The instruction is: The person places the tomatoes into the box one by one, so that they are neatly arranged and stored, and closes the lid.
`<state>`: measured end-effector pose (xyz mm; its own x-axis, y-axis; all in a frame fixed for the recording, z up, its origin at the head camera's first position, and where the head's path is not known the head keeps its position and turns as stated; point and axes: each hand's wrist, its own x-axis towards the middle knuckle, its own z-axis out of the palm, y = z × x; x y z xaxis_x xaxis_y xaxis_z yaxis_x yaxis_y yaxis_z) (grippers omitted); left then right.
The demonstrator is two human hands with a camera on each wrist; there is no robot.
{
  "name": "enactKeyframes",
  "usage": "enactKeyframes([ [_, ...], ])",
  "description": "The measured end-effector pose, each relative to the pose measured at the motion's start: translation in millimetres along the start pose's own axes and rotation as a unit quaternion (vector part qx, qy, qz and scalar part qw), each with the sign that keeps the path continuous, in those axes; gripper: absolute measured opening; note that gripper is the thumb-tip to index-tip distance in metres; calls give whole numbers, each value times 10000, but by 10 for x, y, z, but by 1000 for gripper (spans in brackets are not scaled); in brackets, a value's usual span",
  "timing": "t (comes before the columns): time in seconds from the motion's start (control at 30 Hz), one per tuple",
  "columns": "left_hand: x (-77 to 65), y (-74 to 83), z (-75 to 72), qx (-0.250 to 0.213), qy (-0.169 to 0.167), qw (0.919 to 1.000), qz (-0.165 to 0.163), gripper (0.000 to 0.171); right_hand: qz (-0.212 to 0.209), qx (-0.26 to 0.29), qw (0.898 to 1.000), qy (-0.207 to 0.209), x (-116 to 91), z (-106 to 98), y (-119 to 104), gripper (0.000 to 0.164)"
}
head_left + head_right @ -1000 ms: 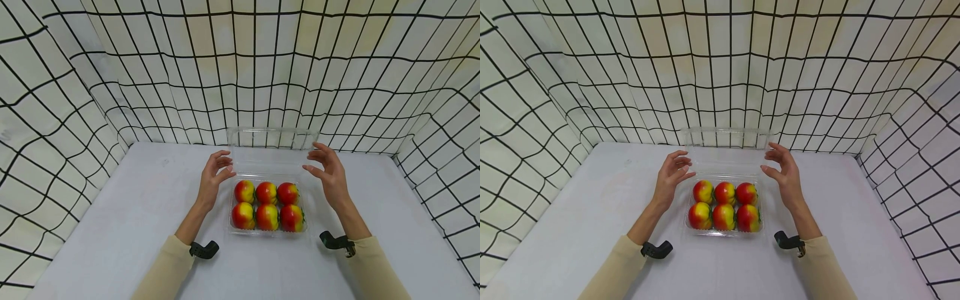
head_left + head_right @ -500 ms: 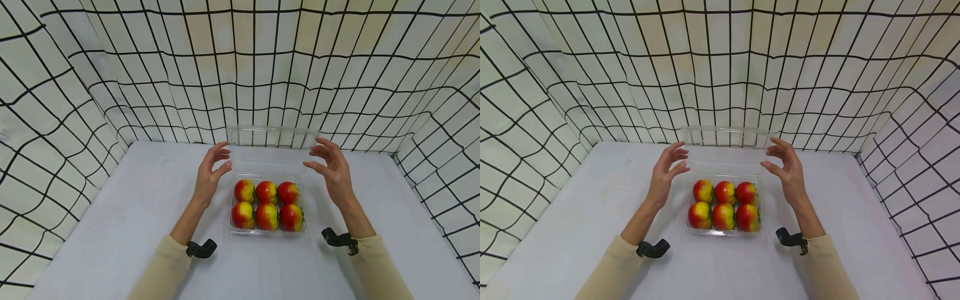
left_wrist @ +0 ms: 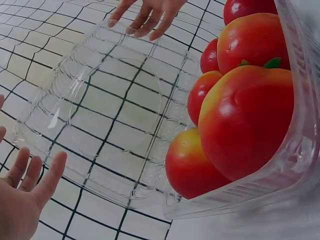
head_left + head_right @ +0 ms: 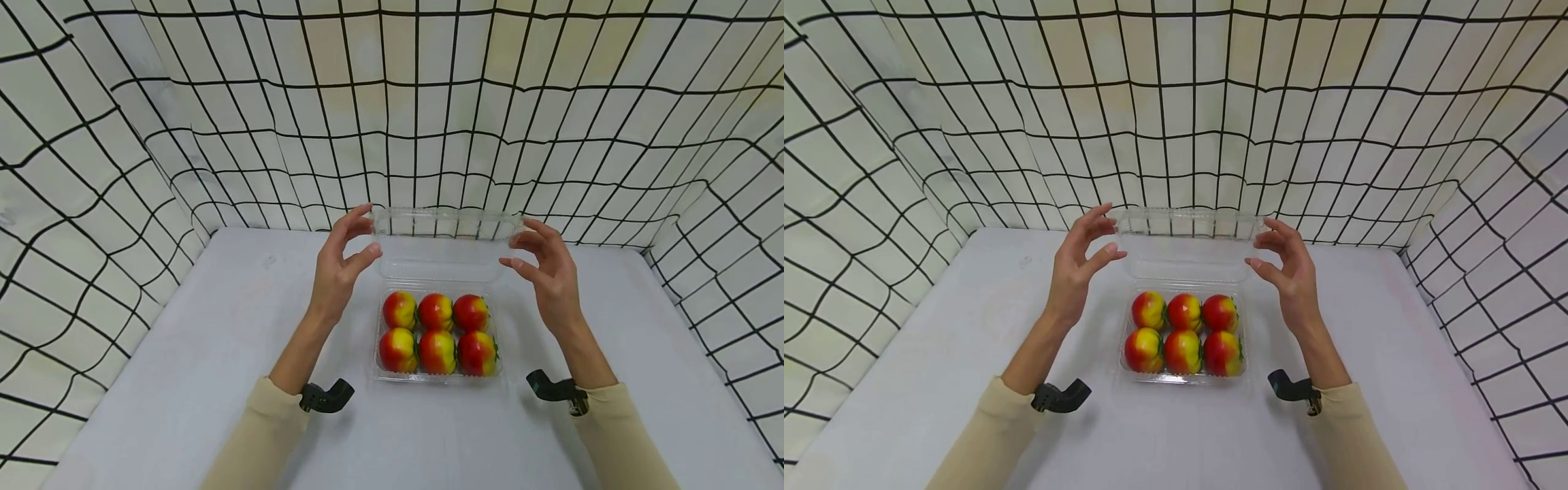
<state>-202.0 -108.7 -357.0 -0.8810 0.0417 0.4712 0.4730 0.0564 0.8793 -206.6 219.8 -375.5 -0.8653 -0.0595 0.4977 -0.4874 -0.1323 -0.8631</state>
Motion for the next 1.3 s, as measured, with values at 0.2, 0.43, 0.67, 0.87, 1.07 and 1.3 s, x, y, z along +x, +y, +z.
enactKeyframes([
  [0.2, -21, 6, 9, -78, 96, 9999, 98, 57, -66, 160, 9998, -86, 7, 18, -60, 56],
  [0.43, -49, -26, 26, -11, 238, 9996, 180, 46, -2, 346, 9994, -47, -21, 37, -82, 51],
  [0.67, -80, -77, 30, -69, 382, 9990, 239, 37, -44, 566, 9984, -42, -56, 49, -73, 42],
  [0.87, -122, -126, 27, -182, 435, 9987, 199, 23, 57, 580, 9983, -62, -85, 30, -24, 29],
  [1.07, -187, -178, 23, -339, 429, 9983, 209, 6, 141, 412, 9990, -95, -135, 21, -6, 20],
  [1.3, -243, -229, 8, -509, 362, 9979, 166, 2, 149, 197, 9996, -166, -187, -3, -4, 12],
])
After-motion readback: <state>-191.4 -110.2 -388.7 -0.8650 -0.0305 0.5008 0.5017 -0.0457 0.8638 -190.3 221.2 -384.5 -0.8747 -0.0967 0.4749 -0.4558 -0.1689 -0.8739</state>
